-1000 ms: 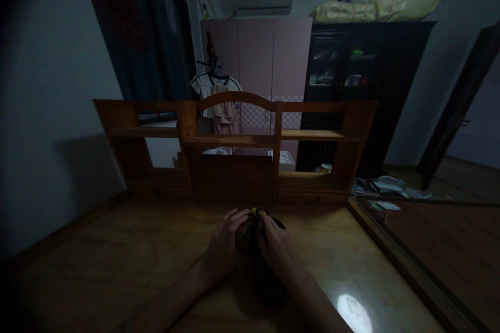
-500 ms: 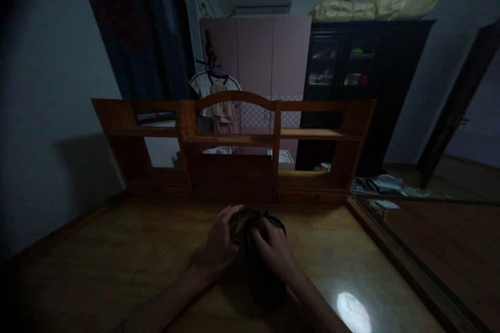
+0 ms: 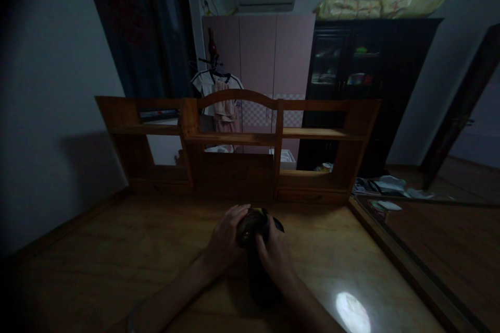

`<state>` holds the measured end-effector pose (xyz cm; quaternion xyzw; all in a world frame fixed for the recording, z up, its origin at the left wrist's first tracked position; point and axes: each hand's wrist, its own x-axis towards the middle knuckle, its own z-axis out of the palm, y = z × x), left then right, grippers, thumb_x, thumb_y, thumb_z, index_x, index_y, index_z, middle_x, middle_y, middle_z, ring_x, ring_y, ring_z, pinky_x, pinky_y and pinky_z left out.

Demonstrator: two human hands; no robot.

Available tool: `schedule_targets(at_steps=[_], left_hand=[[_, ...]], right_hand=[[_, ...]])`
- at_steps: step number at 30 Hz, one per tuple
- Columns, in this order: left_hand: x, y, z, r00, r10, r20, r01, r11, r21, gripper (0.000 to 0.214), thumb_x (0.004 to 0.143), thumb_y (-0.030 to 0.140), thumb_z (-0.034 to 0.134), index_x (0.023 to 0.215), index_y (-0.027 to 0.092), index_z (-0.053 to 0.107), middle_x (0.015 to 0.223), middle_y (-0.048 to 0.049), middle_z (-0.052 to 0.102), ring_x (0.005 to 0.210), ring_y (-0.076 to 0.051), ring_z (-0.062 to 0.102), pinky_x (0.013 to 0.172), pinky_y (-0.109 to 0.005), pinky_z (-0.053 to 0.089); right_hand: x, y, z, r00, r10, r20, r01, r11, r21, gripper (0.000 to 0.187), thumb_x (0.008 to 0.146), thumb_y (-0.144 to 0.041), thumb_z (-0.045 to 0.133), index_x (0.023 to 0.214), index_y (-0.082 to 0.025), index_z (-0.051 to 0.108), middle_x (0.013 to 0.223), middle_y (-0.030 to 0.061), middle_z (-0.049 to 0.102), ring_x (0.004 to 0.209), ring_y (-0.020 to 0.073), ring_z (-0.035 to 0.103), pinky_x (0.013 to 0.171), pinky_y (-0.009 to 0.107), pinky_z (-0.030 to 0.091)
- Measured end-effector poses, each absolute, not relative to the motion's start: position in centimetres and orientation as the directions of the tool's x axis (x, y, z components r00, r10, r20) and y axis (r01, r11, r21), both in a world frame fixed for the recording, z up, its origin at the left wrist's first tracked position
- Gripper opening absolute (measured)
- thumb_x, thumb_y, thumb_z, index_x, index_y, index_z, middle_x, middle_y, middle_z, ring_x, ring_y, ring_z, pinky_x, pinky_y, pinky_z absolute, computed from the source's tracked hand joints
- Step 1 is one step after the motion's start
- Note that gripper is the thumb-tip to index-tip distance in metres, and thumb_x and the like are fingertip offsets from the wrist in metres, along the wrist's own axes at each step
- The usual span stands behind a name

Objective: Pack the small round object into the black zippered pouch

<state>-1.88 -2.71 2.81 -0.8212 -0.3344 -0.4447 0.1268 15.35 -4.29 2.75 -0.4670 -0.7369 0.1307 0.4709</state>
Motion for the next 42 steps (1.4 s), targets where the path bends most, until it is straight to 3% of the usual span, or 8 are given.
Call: schedule_targets(at_steps=[4,12,18,35,42], left_hand=[[-1.7,-2.9,2.8,0.39,0.447,0.805,0.671,-0.737,0.084,0.055,0.083,0.007,0.041,0.137,0.013,0.03,0.136,-0.0135,0.045,0.131,-0.022,0.036,0.109,-0.047,0.035],[-2.0,-3.3,3.6,0.421,0.426,0.801,0.618,-0.781,0.09,0.049,0.088,0.012,0.042,0.136,0.015,0.031,0.137,-0.0135,0.043,0.131,-0.022,0.036,0.108,-0.047,0.037],[-1.8,-3.3,3.7,0.441,0.444,0.78,0.644,-0.762,0.069,0.053,0.086,0.011,0.044,0.138,0.014,0.032,0.138,-0.0137,0.042,0.132,-0.024,0.036,0.108,-0.047,0.036],[-1.6,-3.8,3.6,0.524,0.423,0.739,0.625,-0.781,0.004,0.057,0.087,0.012,0.042,0.141,0.01,0.025,0.136,-0.0164,0.044,0.131,-0.025,0.036,0.108,-0.045,0.036],[-1.8,-3.8,3.7,0.566,0.376,0.733,0.599,-0.799,-0.053,0.056,0.086,0.007,0.044,0.139,0.022,0.031,0.139,-0.0138,0.039,0.133,-0.025,0.034,0.105,-0.048,0.04]], right_hand=[[15.9,-3.7,2.2,-0.118,0.807,0.579,0.667,0.496,-0.556,0.042,0.086,-0.021,0.044,0.127,-0.011,0.042,0.107,0.0157,0.066,0.094,0.0262,0.065,0.079,0.037,0.052],[16.3,-3.8,2.4,-0.187,0.762,0.62,0.735,0.527,-0.426,0.039,0.089,-0.022,0.044,0.128,-0.014,0.043,0.1,0.013,0.069,0.075,0.0234,0.069,0.065,0.032,0.055],[16.5,-3.5,1.9,-0.214,0.684,0.698,0.792,0.54,-0.286,0.042,0.088,-0.017,0.042,0.129,-0.01,0.042,0.102,0.0154,0.069,0.076,0.0246,0.069,0.065,0.034,0.055],[16.6,-3.7,2.5,-0.205,0.704,0.68,0.815,0.508,-0.28,0.032,0.088,-0.014,0.04,0.119,-0.011,0.048,0.078,0.0092,0.069,0.058,0.0198,0.065,0.052,0.026,0.046],[16.7,-3.7,2.9,-0.214,0.689,0.693,0.847,0.484,-0.22,0.031,0.086,-0.015,0.043,0.116,-0.011,0.052,0.075,0.0089,0.069,0.056,0.019,0.065,0.051,0.025,0.044]])
